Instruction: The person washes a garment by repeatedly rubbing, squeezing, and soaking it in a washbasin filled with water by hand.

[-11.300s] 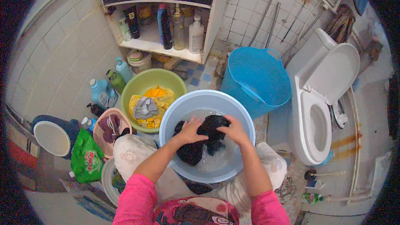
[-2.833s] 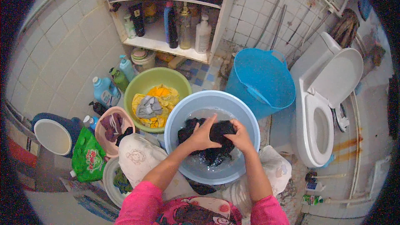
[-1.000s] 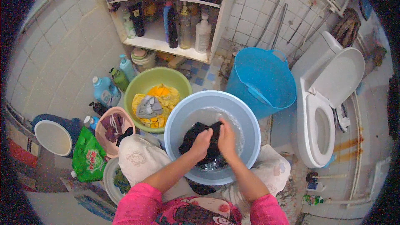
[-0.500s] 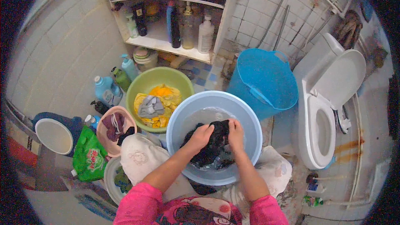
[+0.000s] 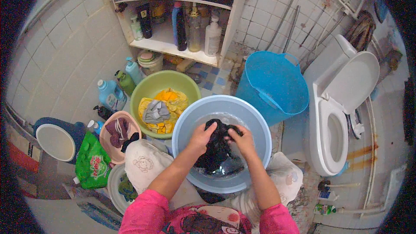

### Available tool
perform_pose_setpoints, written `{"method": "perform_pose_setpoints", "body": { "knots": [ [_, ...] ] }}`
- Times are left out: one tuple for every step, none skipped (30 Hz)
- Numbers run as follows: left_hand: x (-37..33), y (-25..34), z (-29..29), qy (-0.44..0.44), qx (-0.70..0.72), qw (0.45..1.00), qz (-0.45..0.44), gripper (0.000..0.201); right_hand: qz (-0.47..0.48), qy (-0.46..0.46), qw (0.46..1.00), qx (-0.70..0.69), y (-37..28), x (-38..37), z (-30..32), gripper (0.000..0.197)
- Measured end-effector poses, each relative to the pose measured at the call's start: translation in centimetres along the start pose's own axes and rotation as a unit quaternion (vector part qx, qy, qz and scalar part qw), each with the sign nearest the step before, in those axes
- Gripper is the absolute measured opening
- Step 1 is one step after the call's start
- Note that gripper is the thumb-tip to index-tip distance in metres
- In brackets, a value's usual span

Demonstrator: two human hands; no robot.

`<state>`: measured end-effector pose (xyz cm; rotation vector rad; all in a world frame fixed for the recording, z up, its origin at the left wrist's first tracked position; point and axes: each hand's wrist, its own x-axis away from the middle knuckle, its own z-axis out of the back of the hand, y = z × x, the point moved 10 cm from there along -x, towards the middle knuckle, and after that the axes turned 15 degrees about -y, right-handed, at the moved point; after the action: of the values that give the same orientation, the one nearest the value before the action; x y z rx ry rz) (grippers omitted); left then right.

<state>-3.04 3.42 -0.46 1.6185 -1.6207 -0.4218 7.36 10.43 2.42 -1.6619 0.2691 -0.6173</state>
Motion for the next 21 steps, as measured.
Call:
{"method": "perform_pose_setpoints", "body": {
  "knots": [
    [0.2,0.2,-0.7,0.012,-0.036,0.999,0.005,0.035,0.014,0.059,0.998,-0.021,0.5,0.2,2.1,0.032],
    [0.7,0.8,-2.1,0.023,-0.072,0.997,0.013,0.034,0.027,0.121,0.991,-0.042,1.4,0.6,4.3,0.031],
    [1.5,1.9,-3.5,0.042,-0.209,0.976,0.035,0.034,0.037,0.175,0.983,0.043,1.5,1.1,6.1,0.03],
    [1.1,1.0,-2.7,0.048,-0.21,0.976,0.032,0.034,0.039,0.169,0.984,0.042,1.2,0.9,5.2,0.03],
    [0.1,-0.6,-1.1,0.045,-0.117,0.992,-0.018,0.035,0.044,0.165,0.982,0.085,0.2,0.9,3.8,0.03],
    [-0.6,-1.4,0.4,0.042,-0.022,0.997,-0.068,0.035,0.049,0.162,0.977,0.128,-0.8,0.9,2.2,0.03],
    [-0.9,-2.3,1.0,0.029,0.006,0.999,-0.035,0.035,0.04,0.115,0.986,0.118,-2.4,1.4,-0.7,0.023],
    [-0.9,-2.4,0.8,0.026,0.007,0.999,-0.034,0.035,0.152,0.06,0.973,0.163,-4.0,1.8,-3.2,0.019],
    [-0.9,-1.7,0.2,0.001,0.012,0.997,-0.078,0.034,0.173,0.058,0.954,0.24,-4.1,2.5,-5.2,0.017],
    [-0.6,-0.6,-0.6,-0.023,0.017,0.992,-0.123,0.034,0.193,0.054,0.928,0.314,-4.4,3.1,-6.8,0.014],
    [-0.6,-1.1,-0.9,-0.001,0.086,0.989,-0.12,0.033,0.192,0.056,0.928,0.314,-4.0,3.0,-6.6,0.014],
    [0.0,-1.3,-1.5,-0.001,0.086,0.989,-0.118,0.033,0.2,0.081,0.938,0.27,-3.5,3.0,-5.6,0.016],
    [1.2,-0.2,-3.8,-0.036,-0.062,0.99,-0.123,0.034,0.208,0.107,0.946,0.226,-3.0,3.0,-4.5,0.017],
    [2.5,0.3,-5.4,-0.065,-0.21,0.967,-0.129,0.034,0.149,0.135,0.965,0.167,-2.0,2.2,-2.8,0.025],
    [2.3,-0.5,-3.7,-0.011,-0.453,0.874,-0.172,0.034,0.133,0.141,0.967,0.167,-2.5,1.6,-1.5,0.03],
    [1.9,-2.2,-4.5,-0.053,-0.187,0.981,-0.004,0.043,0.116,0.15,0.968,0.167,-2.5,1.4,-0.1,0.035],
    [1.1,-3.9,-3.6,-0.046,-0.105,0.993,-0.006,0.04,0.115,0.152,0.967,0.168,-2.1,1.4,0.3,0.035],
    [0.3,-5.8,-2.7,-0.039,-0.022,0.999,-0.007,0.038,0.102,0.124,0.958,0.237,-1.8,1.1,-0.1,0.039],
    [0.5,-4.2,-2.5,-0.024,-0.125,0.989,-0.073,0.036,0.089,0.096,0.943,0.305,-1.3,1.0,-0.7,0.042],
    [1.5,-2.0,-2.3,-0.003,-0.228,0.963,-0.142,0.038,0.108,0.038,0.951,0.287,-1.6,0.9,-3.5,0.044],
    [-1.6,-5.4,0.8,-0.027,0.11,0.991,-0.07,0.035,0.133,0.017,0.934,0.33,-2.6,1.6,-6.2,0.046]
  ]
}}
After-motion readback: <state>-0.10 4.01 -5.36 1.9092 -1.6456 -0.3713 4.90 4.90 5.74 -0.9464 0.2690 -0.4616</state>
